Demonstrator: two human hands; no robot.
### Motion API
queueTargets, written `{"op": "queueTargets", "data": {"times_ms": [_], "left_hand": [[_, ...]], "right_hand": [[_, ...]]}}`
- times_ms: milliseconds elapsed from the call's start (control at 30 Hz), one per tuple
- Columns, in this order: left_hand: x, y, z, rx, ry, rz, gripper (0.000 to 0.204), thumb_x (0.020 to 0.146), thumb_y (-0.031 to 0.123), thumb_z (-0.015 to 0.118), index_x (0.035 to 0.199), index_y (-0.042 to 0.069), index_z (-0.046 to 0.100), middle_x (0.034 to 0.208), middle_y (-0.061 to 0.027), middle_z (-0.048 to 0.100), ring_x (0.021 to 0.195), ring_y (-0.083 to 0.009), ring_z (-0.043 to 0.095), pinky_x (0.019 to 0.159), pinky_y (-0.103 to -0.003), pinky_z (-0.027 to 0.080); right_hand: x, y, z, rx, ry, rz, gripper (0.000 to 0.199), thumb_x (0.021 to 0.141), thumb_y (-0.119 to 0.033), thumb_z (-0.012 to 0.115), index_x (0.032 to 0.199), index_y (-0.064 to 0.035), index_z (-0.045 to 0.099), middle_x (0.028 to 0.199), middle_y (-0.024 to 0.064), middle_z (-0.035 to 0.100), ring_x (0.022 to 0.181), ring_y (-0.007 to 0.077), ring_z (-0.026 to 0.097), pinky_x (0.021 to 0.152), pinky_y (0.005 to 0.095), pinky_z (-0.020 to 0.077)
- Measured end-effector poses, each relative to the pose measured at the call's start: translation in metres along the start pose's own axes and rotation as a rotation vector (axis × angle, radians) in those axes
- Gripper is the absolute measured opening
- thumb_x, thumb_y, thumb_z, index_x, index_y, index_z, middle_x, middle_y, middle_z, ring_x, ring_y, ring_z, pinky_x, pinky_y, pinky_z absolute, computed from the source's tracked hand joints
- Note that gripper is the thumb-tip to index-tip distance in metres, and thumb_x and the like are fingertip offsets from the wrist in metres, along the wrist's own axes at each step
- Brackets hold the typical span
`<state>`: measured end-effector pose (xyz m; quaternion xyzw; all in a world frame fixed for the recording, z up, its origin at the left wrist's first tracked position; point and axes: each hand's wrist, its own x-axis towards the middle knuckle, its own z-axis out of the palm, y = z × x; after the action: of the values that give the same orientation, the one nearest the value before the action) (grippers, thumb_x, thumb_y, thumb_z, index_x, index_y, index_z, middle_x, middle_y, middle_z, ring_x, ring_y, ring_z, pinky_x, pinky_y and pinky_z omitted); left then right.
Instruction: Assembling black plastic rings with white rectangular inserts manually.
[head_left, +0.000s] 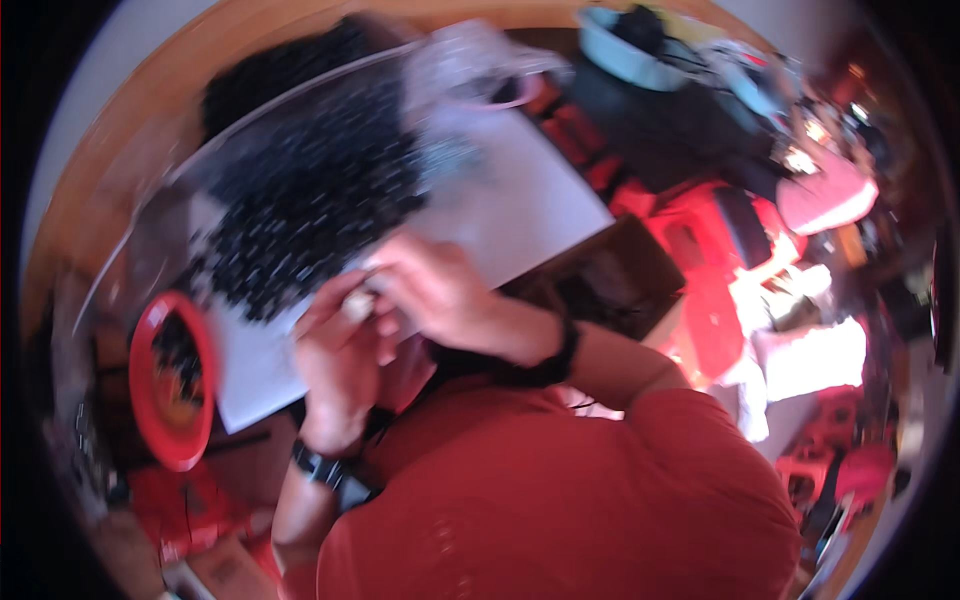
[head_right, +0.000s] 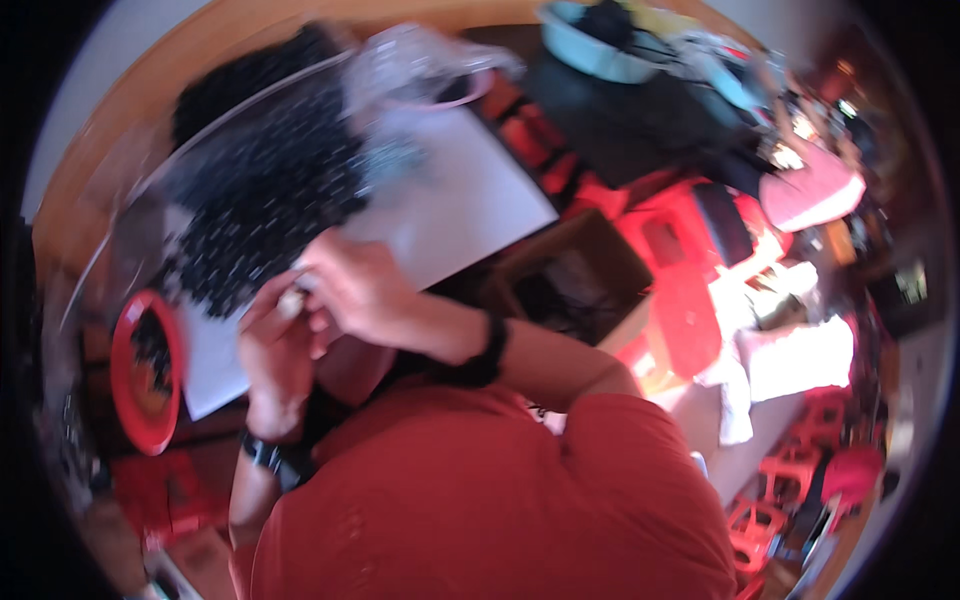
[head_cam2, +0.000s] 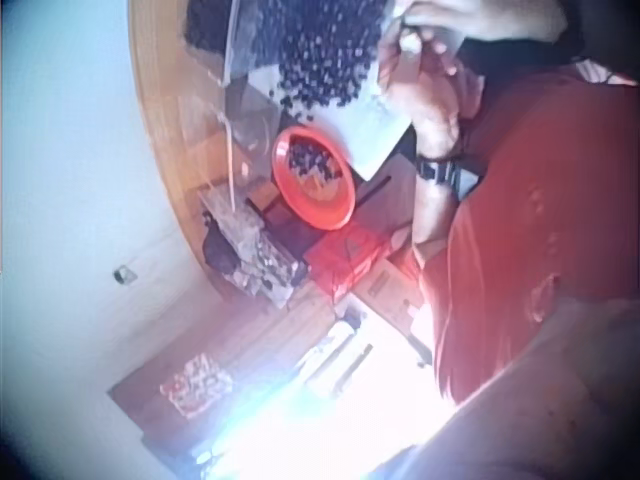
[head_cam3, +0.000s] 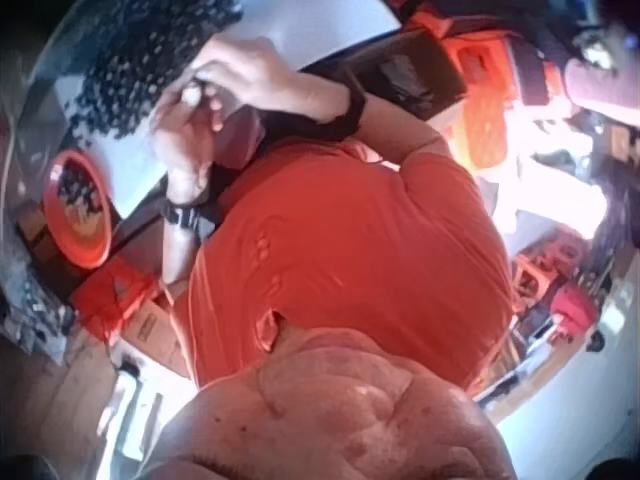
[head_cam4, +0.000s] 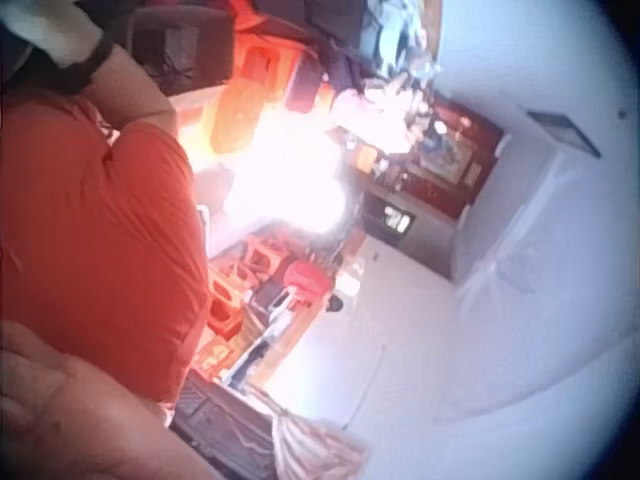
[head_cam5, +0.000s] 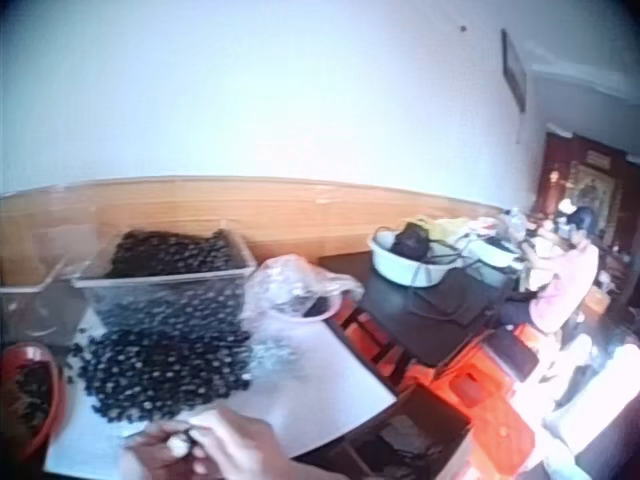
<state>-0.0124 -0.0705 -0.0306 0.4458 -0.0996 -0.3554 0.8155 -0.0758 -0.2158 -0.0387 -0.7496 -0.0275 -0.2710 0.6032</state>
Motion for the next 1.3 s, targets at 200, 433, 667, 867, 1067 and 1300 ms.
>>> {"op": "queueTargets", "data": {"times_ms": [200,433,667,867,1067,1300], "left_hand": [[0.000,0.000,0.009,-0.080,-0.013,-0.012,0.023,0.097,0.004,0.053,0.116,-0.006,0.060,0.089,-0.0117,0.065,0.069,-0.0166,0.062,0.054,-0.026,0.050],[-0.004,0.003,0.003,-0.064,-0.019,-0.015,0.024,0.097,0.007,0.055,0.117,-0.006,0.060,0.088,-0.0104,0.065,0.069,-0.0150,0.062,0.050,-0.024,0.049],[-0.005,0.002,0.006,-0.036,-0.001,-0.048,0.022,0.097,0.006,0.056,0.114,-0.006,0.061,0.086,-0.0095,0.065,0.067,-0.0144,0.062,0.048,-0.024,0.048],[-0.005,-0.010,0.011,0.079,0.079,0.028,0.019,0.096,0.004,0.055,0.112,-0.004,0.061,0.079,-0.0062,0.065,0.060,-0.0082,0.058,0.045,-0.021,0.042],[-0.007,-0.005,0.021,0.038,0.118,0.028,0.018,0.096,0.004,0.053,0.109,-0.004,0.061,0.077,-0.0063,0.065,0.057,-0.0077,0.056,0.044,-0.020,0.040],[-0.007,-0.006,0.020,0.040,0.140,0.065,0.021,0.097,0.006,0.051,0.112,-0.006,0.060,0.091,-0.0106,0.067,0.071,-0.0149,0.064,0.063,-0.027,0.052]], "right_hand": [[0.006,-0.005,-0.016,-0.348,-0.013,-0.349,0.016,0.086,0.006,0.059,0.100,-0.0019,0.058,0.083,0.0122,0.061,0.069,0.0282,0.065,0.059,0.0360,0.0499],[0.011,-0.014,-0.012,-0.624,-0.053,-0.467,0.023,0.077,0.005,0.060,0.098,-0.0012,0.058,0.080,0.0114,0.061,0.067,0.0304,0.061,0.058,0.0401,0.0482],[0.010,-0.020,-0.014,-0.696,-0.069,-0.490,0.021,0.074,0.002,0.061,0.094,-0.0023,0.058,0.076,0.0104,0.059,0.066,0.0303,0.059,0.056,0.0411,0.0460],[0.009,-0.016,-0.007,-0.592,-0.042,-0.325,0.016,0.078,0.007,0.055,0.092,-0.0005,0.055,0.072,0.0116,0.056,0.060,0.0298,0.057,0.055,0.0371,0.0455],[0.008,-0.013,-0.004,-0.725,0.007,-0.525,0.022,0.075,0.007,0.056,0.096,0.0003,0.054,0.073,0.0131,0.053,0.060,0.0313,0.054,0.054,0.0410,0.0432],[0.000,-0.008,-0.008,-0.643,-0.003,-0.462,0.028,0.074,-0.001,0.064,0.100,-0.0023,0.055,0.078,0.0150,0.056,0.067,0.0364,0.057,0.058,0.0464,0.0443]]}}
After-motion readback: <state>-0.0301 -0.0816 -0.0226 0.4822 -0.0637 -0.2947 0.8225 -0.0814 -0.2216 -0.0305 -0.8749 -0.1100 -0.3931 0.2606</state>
